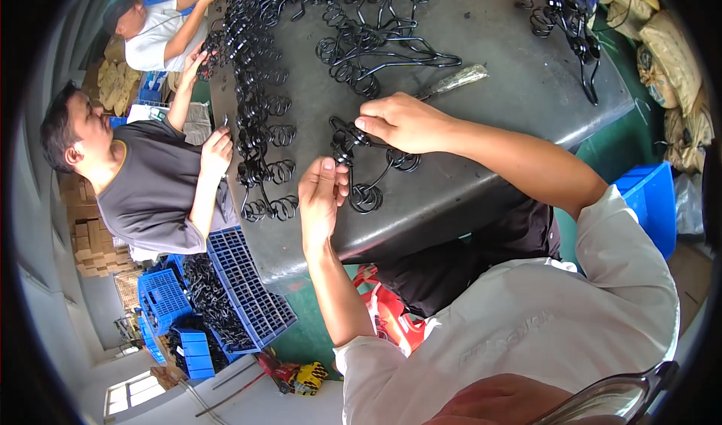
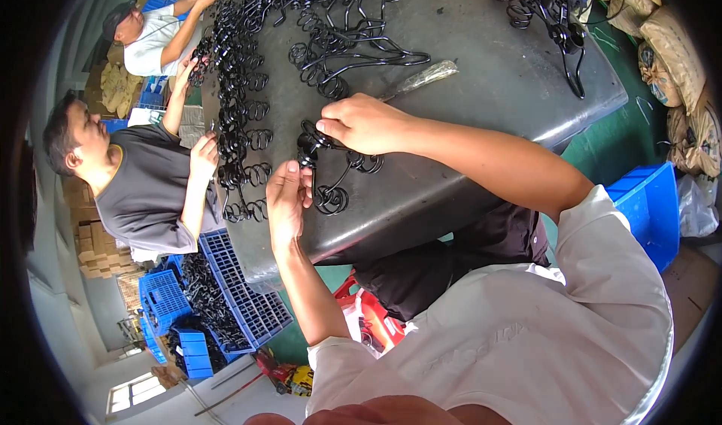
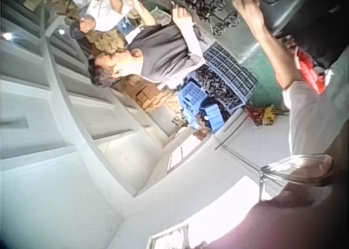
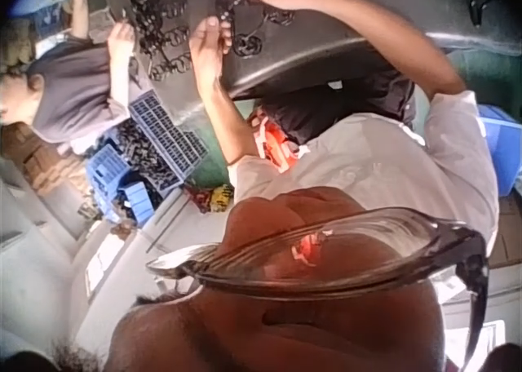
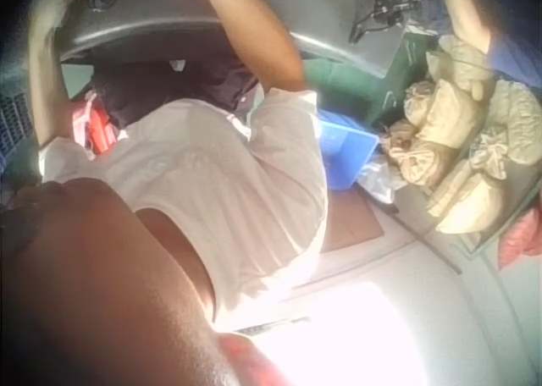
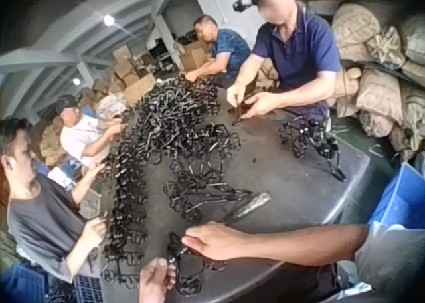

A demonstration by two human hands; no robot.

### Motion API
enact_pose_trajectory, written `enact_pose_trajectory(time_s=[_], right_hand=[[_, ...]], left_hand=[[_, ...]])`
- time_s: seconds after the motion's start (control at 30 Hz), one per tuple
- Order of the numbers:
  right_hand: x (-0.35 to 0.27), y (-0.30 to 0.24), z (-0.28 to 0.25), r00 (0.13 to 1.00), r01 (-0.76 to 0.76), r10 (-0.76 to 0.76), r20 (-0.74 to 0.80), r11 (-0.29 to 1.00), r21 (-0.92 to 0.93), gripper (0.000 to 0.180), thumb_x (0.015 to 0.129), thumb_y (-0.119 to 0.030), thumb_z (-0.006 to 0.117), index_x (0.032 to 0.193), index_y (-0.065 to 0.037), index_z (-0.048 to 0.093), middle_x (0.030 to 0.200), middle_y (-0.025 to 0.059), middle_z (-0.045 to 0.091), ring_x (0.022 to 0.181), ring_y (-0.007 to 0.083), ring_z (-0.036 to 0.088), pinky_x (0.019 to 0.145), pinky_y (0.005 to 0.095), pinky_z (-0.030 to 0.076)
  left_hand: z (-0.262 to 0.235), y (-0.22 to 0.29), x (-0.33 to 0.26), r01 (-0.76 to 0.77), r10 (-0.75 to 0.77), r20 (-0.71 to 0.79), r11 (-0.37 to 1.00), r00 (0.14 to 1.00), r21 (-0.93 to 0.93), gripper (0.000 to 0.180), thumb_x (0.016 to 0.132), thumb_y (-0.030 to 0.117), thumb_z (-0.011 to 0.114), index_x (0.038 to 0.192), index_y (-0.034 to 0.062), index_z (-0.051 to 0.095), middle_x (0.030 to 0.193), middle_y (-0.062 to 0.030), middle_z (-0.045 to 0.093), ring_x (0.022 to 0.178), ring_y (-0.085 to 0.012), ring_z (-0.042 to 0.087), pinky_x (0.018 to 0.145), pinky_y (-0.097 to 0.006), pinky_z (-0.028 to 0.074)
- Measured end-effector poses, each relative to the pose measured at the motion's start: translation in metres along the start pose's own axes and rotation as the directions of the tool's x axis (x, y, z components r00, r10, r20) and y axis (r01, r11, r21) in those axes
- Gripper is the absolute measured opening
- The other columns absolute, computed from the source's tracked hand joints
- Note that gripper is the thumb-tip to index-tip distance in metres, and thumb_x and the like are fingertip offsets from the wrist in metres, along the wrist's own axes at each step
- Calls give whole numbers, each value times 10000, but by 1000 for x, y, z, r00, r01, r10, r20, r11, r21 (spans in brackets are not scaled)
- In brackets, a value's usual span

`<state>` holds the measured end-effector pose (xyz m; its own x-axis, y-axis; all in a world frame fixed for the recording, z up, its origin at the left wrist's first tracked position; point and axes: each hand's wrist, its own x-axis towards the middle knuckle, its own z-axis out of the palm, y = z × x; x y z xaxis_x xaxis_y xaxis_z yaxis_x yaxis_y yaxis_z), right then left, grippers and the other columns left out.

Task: Assembling black metal wire components into small plastic housings on a factory workbench.

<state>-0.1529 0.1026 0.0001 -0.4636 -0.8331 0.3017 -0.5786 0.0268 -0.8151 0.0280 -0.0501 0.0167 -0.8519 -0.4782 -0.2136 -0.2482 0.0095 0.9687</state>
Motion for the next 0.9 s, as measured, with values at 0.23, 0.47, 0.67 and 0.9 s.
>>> enact_pose_trajectory(time_s=[0.23,0.47,0.67,0.9], right_hand=[[8,-1,-7,975,-139,131,179,990,33,457,1070,-345,435,852,28,582,783,233,613,803,434,608,746,505,448],[2,-4,-13,979,-87,70,191,993,81,425,1069,-349,449,923,26,587,781,223,606,769,403,595,759,477,449],[6,4,-10,966,-135,110,233,986,93,391,1060,-318,435,940,16,597,826,225,646,866,431,633,796,503,466],[1,1,-10,969,-140,111,219,983,119,410,1069,-335,453,921,28,570,786,207,617,753,382,589,734,469,443]], left_hand=[[6,-2,-1,-62,63,-52,998,997,20,344,1076,312,519,904,42,645,730,25,568,601,-51,483,523,-200,366],[6,-1,0,-67,66,-52,997,996,-25,331,1075,288,523,894,39,644,715,25,561,591,-52,477,517,-203,362],[9,0,0,-66,65,-92,998,994,-7,335,1074,286,525,892,34,650,711,23,556,590,-53,472,514,-205,356],[4,-3,-1,-87,86,-39,996,995,-8,297,1070,268,533,920,36,643,744,32,552,628,-48,467,558,-200,358]])
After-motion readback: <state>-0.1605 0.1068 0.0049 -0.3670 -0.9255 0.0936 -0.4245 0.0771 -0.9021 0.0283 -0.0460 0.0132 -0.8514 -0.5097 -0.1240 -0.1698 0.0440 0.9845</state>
